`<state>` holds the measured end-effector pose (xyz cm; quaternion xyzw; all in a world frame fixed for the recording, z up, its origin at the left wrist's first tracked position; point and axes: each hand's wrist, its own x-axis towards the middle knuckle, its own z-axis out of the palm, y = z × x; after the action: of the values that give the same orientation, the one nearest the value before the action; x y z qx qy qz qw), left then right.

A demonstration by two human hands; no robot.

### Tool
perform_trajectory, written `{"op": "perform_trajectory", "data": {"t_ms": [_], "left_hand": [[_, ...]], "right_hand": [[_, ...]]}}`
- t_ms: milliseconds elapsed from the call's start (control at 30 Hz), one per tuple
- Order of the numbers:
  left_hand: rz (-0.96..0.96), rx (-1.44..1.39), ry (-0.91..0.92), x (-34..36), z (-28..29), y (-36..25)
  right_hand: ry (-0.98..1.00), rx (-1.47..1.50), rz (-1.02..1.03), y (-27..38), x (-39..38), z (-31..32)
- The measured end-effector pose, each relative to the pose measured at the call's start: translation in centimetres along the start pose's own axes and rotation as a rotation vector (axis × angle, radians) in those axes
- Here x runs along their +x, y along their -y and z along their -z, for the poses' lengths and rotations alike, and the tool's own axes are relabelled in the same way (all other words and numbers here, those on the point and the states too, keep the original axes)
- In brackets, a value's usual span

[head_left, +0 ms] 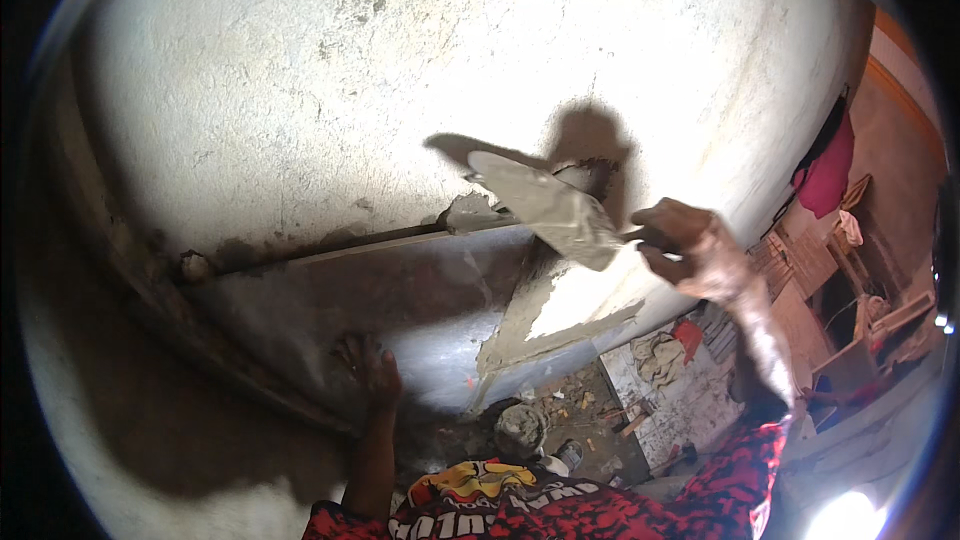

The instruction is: The person applies mortar to a wall and between tiles using a trowel, scooping mixture from a bucket and smoothing it into gaps.

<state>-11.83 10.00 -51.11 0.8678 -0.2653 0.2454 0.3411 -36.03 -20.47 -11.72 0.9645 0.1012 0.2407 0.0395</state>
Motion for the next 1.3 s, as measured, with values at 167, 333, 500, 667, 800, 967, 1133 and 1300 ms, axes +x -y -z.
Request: {"op": "perform_trajectory", "data": {"t_ms": [167,333,500,667,800,967,1133,1300], "left_hand": [[-0.026,0.069,0.004,0.5,0.9,-0.5],[-0.089,0.171,-0.068,0.8,1.7,-1.6],[-0.075,0.093,-0.084,0.3,2.0,-0.9],[-0.006,0.073,-0.004,0.3,1.7,-1.0],[-0.029,-0.033,0.012,0.4,1.6,-0.7],[-0.01,0.016,0.005,0.4,1.4,-0.9],[-0.037,0.038,-0.064,0.6,1.8,-0.8],[-0.044,-0.033,-0.057,1.0,2.5,-1.8]], "right_hand": [[-0.24,-0.261,-0.09,3.1,1.6,-9.7],[0.093,-0.44,0.008,1.7,0.5,-11.7],[0.262,-0.007,-0.022,1.6,-0.3,-6.2],[0.243,0.046,0.042,0.4,-1.3,0.7],[0.111,-0.105,-0.266,1.9,-0.1,4.7],[-0.03,-0.454,-0.13,3.6,0.7,2.5],[-0.007,-0.559,-0.081,1.9,1.0,0.0],[0.0,-0.724,0.003,-1.2,2.3,-1.2]]}}
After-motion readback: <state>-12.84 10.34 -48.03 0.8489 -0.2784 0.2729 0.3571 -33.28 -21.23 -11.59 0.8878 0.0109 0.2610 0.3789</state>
